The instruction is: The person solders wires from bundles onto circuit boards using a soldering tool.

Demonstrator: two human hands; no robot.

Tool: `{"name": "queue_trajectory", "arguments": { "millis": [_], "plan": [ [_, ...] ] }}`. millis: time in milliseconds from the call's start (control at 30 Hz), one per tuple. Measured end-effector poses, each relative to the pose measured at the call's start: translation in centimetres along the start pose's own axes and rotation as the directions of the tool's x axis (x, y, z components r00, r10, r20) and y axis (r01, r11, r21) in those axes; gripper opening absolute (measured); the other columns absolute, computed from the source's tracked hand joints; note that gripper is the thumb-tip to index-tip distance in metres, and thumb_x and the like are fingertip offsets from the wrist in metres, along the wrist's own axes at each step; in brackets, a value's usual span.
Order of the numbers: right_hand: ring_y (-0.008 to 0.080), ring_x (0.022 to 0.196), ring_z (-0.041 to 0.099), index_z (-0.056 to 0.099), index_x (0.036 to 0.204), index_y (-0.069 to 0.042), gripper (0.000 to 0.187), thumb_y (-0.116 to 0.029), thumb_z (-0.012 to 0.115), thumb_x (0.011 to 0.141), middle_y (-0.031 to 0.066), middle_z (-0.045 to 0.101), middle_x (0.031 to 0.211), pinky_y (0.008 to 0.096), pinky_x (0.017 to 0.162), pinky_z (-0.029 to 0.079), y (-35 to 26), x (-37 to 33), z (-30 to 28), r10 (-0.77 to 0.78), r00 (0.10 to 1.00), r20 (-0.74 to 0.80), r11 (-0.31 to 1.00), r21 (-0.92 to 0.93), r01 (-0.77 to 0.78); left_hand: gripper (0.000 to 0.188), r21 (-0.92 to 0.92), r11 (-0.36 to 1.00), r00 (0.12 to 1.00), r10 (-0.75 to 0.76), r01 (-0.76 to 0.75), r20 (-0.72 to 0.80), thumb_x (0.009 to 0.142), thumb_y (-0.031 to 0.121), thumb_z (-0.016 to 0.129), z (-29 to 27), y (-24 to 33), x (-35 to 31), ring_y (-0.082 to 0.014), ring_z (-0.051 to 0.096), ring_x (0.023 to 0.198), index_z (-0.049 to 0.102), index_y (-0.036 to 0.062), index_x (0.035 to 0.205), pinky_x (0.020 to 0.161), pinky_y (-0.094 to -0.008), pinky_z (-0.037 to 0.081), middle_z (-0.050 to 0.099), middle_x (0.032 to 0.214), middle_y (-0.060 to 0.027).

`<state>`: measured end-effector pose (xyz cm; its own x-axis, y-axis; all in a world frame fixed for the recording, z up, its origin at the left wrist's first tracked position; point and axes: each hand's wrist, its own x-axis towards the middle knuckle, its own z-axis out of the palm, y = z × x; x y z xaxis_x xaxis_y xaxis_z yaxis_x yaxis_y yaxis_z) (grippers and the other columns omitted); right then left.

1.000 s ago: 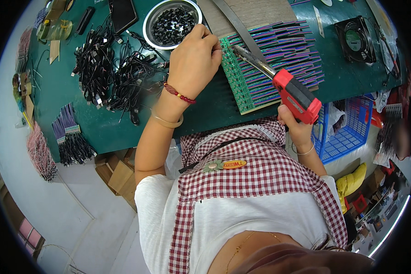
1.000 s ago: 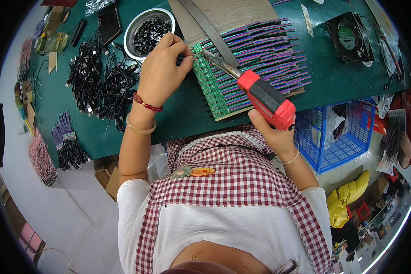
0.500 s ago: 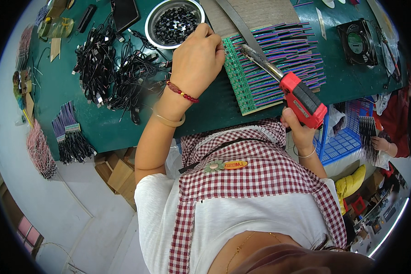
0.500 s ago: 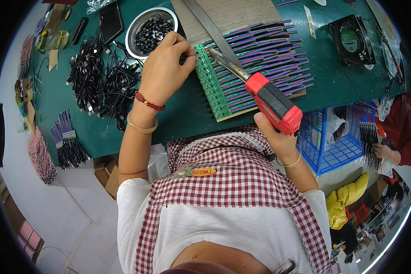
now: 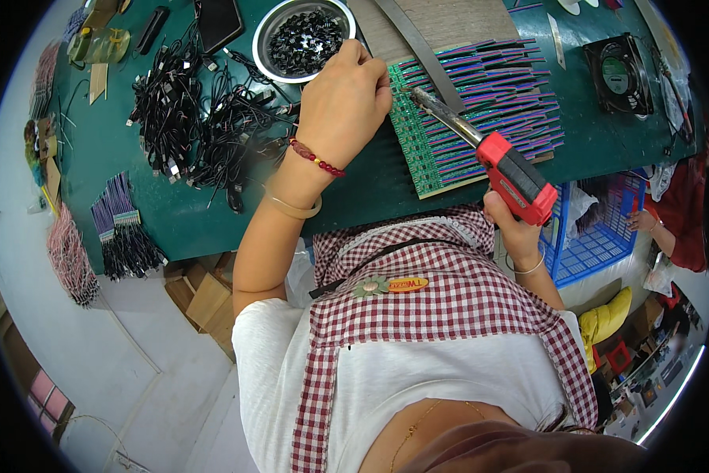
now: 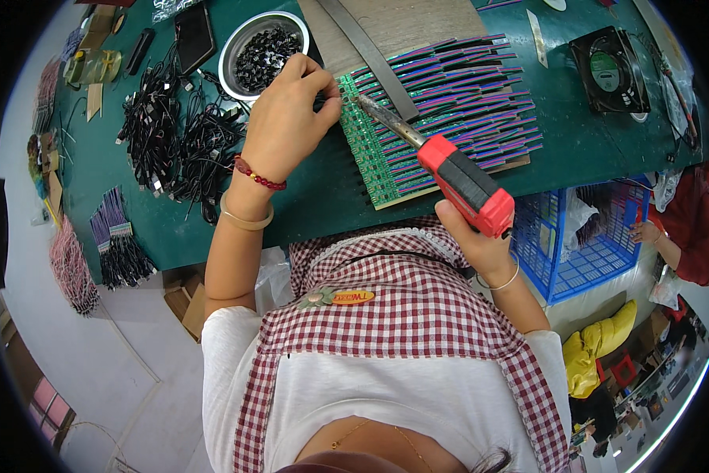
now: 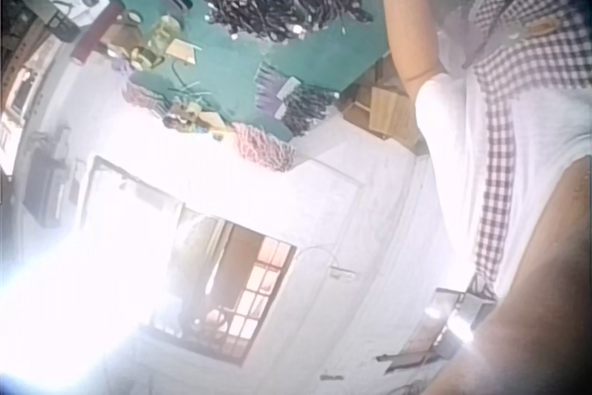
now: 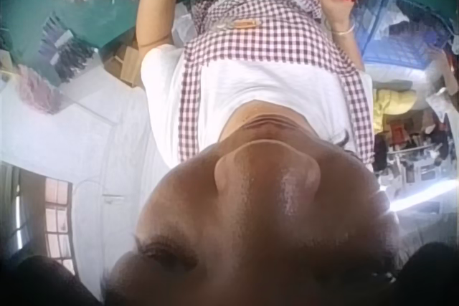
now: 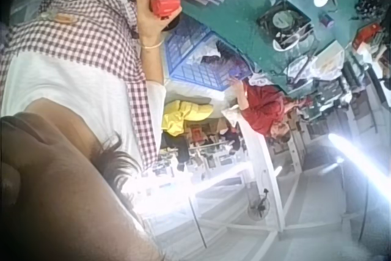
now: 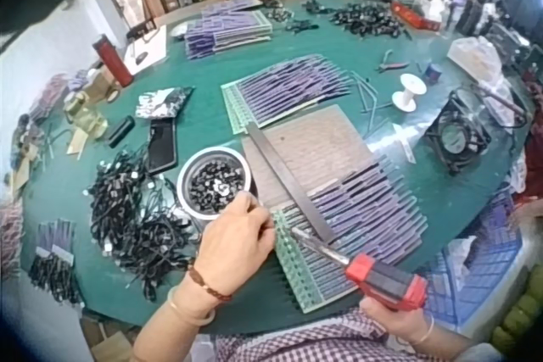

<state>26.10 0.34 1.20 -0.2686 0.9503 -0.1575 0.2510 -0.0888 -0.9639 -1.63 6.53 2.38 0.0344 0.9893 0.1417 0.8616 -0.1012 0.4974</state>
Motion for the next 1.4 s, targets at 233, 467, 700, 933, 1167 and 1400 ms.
{"name": "queue_trajectory", "arguments": {
  "millis": [233,467,700,933,1167,1400],
  "plan": [
    [0.0094,0.071,0.058,0.063,0.102,-0.002,0.026,-0.007,0.071,0.078,0.0030,0.063,0.085,0.0259,0.062,0.047,0.6,0.0,0.1,-0.062,0.998,-0.005,0.998,-0.026,0.062,0.008,0.012,1.000,1.000,0.007,-0.007,0.000,0.076,0.011,0.062,0.1,0.0,0.1,-0.0283,0.059,0.073,0.061,0.0035,0.077,0.063,-0.0378,0.048,0.054,0.087,-0.0092],
    [0.0095,0.074,0.057,0.062,0.105,-0.002,0.028,-0.008,0.071,0.079,0.0031,0.063,0.088,0.0260,0.064,0.047,0.3,-0.1,-0.3,-0.080,0.997,-0.014,0.996,-0.044,0.079,0.007,0.031,0.999,1.000,-0.004,0.004,0.005,0.075,0.010,0.062,0.1,0.1,0.2,-0.0287,0.059,0.074,0.061,0.0033,0.076,0.064,-0.0377,0.048,0.055,0.086,-0.0096],
    [0.0094,0.066,0.055,0.060,0.102,0.001,0.023,-0.007,0.068,0.081,0.0035,0.061,0.079,0.0246,0.059,0.045,0.1,0.0,0.0,-0.081,0.997,-0.014,0.996,-0.036,0.080,0.008,0.037,0.999,1.000,0.024,-0.024,-0.006,0.076,0.011,0.062,0.0,0.2,0.2,-0.0288,0.059,0.074,0.061,0.0032,0.077,0.064,-0.0375,0.049,0.055,0.087,-0.0093],
    [0.0099,0.051,0.044,0.049,0.113,0.006,0.031,-0.009,0.057,0.088,0.0046,0.050,0.062,0.0233,0.048,0.035,-0.5,0.5,0.1,-0.012,0.998,-0.067,0.997,0.082,0.017,0.010,0.070,0.998,0.996,0.016,-0.010,-0.087,0.075,0.008,0.065,-0.2,0.5,-1.7,-0.0277,0.058,0.085,0.061,0.0030,0.082,0.071,-0.0372,0.048,0.055,0.090,-0.0088],
    [0.0107,0.050,0.041,0.048,0.113,0.005,0.028,-0.008,0.053,0.088,0.0054,0.046,0.061,0.0250,0.049,0.036,-1.1,1.3,-0.1,0.036,0.994,-0.104,0.978,0.208,-0.014,0.020,0.470,0.834,0.958,-0.248,0.288,-0.146,0.075,0.013,0.067,-4.6,-2.2,-9.2,-0.0286,0.054,0.084,0.057,0.0065,0.091,0.071,-0.0381,0.042,0.054,0.091,-0.0083],
    [0.0105,0.050,0.042,0.047,0.112,0.005,0.027,-0.010,0.052,0.089,0.0057,0.046,0.061,0.0238,0.047,0.036,-2.7,2.6,0.5,-0.040,0.996,-0.083,0.950,0.305,0.063,0.010,0.195,0.941,0.959,-0.257,0.277,-0.122,0.076,0.004,0.062,-5.5,-4.3,-11.5,-0.0298,0.052,0.082,0.055,0.0029,0.083,0.071,-0.0391,0.043,0.053,0.086,-0.0098]
  ]
}}
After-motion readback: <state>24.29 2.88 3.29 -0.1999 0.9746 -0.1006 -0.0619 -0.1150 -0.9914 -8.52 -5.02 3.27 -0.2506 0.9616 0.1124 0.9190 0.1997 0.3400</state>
